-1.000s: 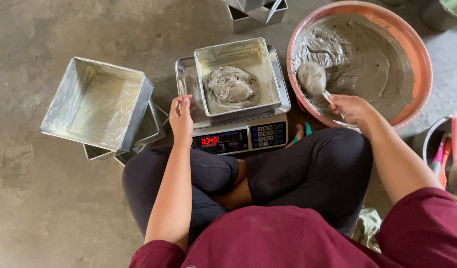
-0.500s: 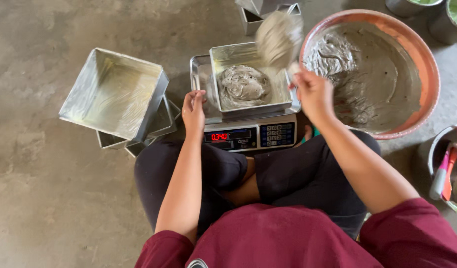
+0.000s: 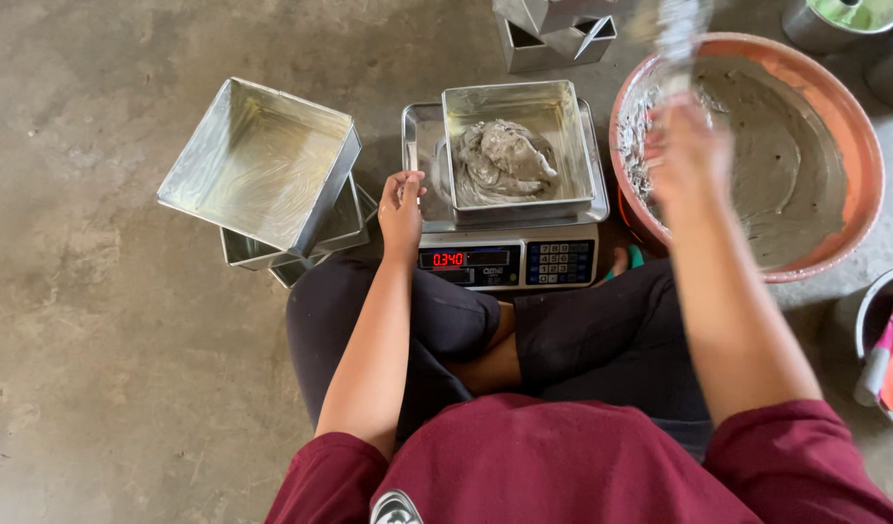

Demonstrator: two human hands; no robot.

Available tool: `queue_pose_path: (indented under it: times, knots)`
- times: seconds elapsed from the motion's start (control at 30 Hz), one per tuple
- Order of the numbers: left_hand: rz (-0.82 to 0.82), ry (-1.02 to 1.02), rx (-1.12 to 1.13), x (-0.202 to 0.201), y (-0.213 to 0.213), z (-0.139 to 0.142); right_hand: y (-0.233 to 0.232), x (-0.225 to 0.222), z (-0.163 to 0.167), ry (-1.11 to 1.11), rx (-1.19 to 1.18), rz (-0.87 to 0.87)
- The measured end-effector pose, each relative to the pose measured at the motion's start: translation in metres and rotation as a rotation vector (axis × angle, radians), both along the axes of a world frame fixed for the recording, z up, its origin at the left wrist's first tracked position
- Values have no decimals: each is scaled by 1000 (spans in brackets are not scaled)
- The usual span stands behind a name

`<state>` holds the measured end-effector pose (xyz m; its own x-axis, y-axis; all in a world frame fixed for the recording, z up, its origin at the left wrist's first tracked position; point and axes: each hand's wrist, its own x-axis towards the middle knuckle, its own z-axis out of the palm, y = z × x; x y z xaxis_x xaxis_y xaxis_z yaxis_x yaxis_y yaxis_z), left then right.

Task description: The person scoops a grey paste from a large bowl into square metal containers placed on a digital scale, leveling the surface with a spatula. The person repeats this process for multiple containers, checking the weight on the scale after each fill.

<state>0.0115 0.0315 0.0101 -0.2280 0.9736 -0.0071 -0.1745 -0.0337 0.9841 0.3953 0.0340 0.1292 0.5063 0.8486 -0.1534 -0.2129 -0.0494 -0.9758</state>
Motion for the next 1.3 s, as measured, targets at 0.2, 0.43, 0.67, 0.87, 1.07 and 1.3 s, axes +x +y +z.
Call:
queue_pose_path:
  times: [0.2,0.43,0.67,0.87,1.07,1.3]
  knots:
    - [-38,-48,59,3,0,4,-51,105,-15,-1221,-7,-168]
    - [-26,-33,10,3,-4,13,-47,145,-41,-1518,-795,567]
    - [-26,-25,29,2,-3,8,-40,146,-51,-1384,-937,775]
    - [-33,-22,49,1,-1,1,-43,119,-36,-1507,-909,492]
    - [-37,47,4,3,0,-4,-48,39,0,-1925,41,261]
    - [-23,-6,53,1,2,-14,-21,-47,-2,-2100,83,502]
